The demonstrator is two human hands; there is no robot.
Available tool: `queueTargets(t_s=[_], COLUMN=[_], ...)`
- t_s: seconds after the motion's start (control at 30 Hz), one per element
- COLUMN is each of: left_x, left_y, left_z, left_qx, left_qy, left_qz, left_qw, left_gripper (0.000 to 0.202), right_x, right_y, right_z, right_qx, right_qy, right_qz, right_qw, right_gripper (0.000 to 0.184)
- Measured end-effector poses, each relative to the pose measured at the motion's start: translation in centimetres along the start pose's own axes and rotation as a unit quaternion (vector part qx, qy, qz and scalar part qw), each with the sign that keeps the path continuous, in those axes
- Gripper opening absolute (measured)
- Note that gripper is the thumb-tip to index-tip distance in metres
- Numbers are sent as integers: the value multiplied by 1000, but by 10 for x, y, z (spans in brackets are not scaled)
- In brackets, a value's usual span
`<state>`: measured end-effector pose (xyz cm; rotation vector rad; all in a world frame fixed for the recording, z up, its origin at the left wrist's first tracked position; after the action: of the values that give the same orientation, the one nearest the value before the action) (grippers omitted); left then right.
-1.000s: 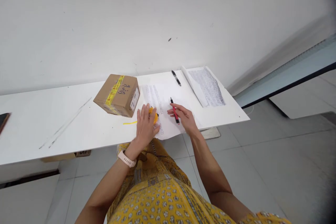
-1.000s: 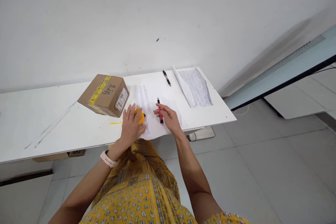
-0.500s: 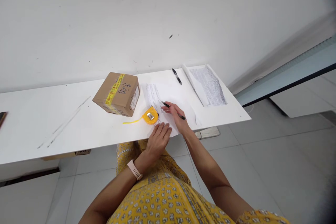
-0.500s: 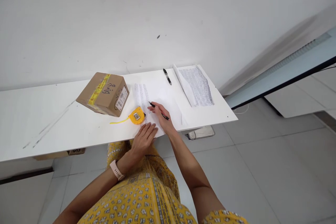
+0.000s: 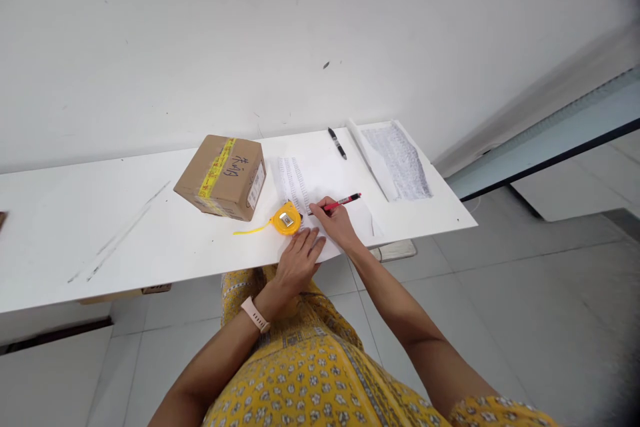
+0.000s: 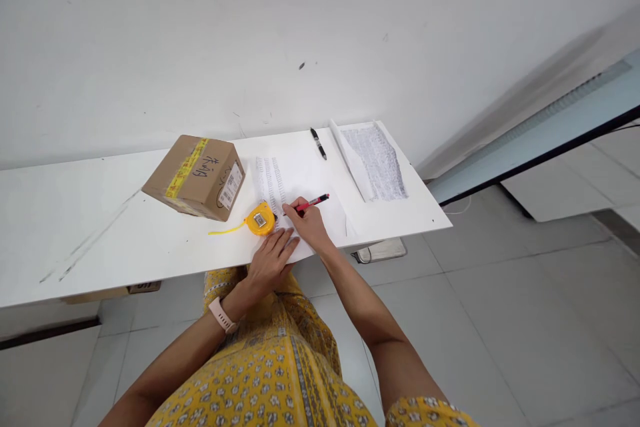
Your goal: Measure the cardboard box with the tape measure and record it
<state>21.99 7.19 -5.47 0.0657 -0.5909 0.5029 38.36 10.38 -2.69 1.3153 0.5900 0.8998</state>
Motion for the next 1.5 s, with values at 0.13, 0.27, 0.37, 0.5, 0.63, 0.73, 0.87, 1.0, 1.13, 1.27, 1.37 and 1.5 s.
queueTargets(t_s=[0.13, 0.27, 0.37, 0.5, 0.63, 0.73, 0.87, 1.0, 1.13, 1.27, 1.37, 1.5], left_x=[0, 1, 4, 8, 8, 6, 6, 7, 7, 6, 6, 6], left_y=[3, 0, -3, -7, -8, -8, -8, -8, -9, -9, -9, -9], left_z=[-3, -4, -4, -6, -12, -15, -16, -15, -14, -14, -14, -14], left_qx=[15, 29, 53, 90, 111, 109, 104, 110, 118, 119, 99, 98], left_qy=[10, 15, 26, 32, 14, 5, 5, 7, -10, -15, -2, -8], left_qz=[18, 24, 23, 22, 19, 18, 22, 19, 7, 5, 15, 16], left_qw=[1000, 999, 998, 995, 994, 994, 994, 994, 993, 993, 995, 995], left_gripper=[59, 62, 57, 53, 51, 50, 51, 49, 46, 46, 50, 50], right_x=[2, 5, 6, 5, 4, 4, 4, 4, 4, 4, 4, 4], right_y=[-1, -4, -6, -5, -4, -4, -4, -5, -6, -6, -5, -7], right_z=[-2, -1, -1, -2, -2, -3, -3, -3, -3, -3, -3, -3], right_qx=[-7, 16, 7, -37, -57, -59, -60, -65, -62, -65, -71, -68], right_qy=[-3, -21, -33, -37, -19, -6, -1, -1, 0, -4, -2, -4], right_qz=[27, 4, -13, 40, 59, 47, 44, 43, 48, 51, 55, 51], right_qw=[1000, 1000, 999, 998, 996, 997, 997, 997, 997, 997, 996, 996], right_gripper=[25, 25, 26, 26, 25, 25, 25, 24, 24, 25, 25, 25])
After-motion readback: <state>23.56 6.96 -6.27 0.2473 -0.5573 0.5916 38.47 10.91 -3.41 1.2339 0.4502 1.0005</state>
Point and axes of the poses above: each hand's wrist, its own x-axis towards the middle knuckle, its own z-axis out of the back of the hand, y = z × x, the point moved 2 cm from there along x, towards the middle knuckle, and after that the axes turned 15 degrees about -y, right-handed, at the moved point
